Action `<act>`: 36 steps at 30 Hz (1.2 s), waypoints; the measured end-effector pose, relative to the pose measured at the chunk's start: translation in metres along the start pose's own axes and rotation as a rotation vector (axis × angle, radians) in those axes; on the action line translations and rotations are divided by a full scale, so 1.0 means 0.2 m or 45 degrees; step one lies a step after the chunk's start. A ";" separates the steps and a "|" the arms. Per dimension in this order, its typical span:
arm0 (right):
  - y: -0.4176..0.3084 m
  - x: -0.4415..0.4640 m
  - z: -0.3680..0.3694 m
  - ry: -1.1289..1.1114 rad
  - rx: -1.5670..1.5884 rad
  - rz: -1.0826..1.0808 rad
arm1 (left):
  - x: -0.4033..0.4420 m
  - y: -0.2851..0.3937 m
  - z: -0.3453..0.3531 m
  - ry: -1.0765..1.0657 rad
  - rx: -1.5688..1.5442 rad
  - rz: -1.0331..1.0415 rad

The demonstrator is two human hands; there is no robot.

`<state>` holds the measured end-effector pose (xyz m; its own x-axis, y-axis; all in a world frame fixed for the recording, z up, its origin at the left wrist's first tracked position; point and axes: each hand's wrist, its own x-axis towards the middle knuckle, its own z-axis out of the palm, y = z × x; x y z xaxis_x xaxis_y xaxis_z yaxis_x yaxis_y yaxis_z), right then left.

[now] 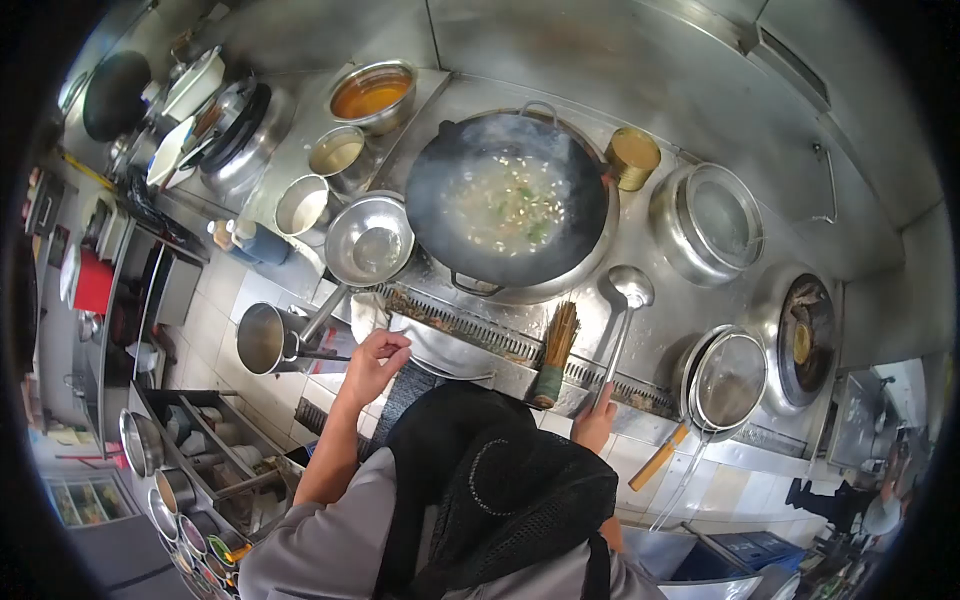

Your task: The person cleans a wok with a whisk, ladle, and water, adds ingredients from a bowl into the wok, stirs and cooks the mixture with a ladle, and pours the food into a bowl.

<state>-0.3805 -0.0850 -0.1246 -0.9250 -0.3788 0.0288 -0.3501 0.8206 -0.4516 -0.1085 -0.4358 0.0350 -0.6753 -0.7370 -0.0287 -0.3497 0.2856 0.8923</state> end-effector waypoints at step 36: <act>-1.38 -2.28 -0.95 -0.505 1.768 1.031 | -0.19 0.35 -0.64 -1.992 -1.000 1.033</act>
<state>0.1098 -0.0581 0.1556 -0.6211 -0.3285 -0.7116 0.7646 -0.0544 -0.6422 -0.0238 -0.4672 0.1557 -0.5504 0.6571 0.5150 0.3237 -0.4007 0.8571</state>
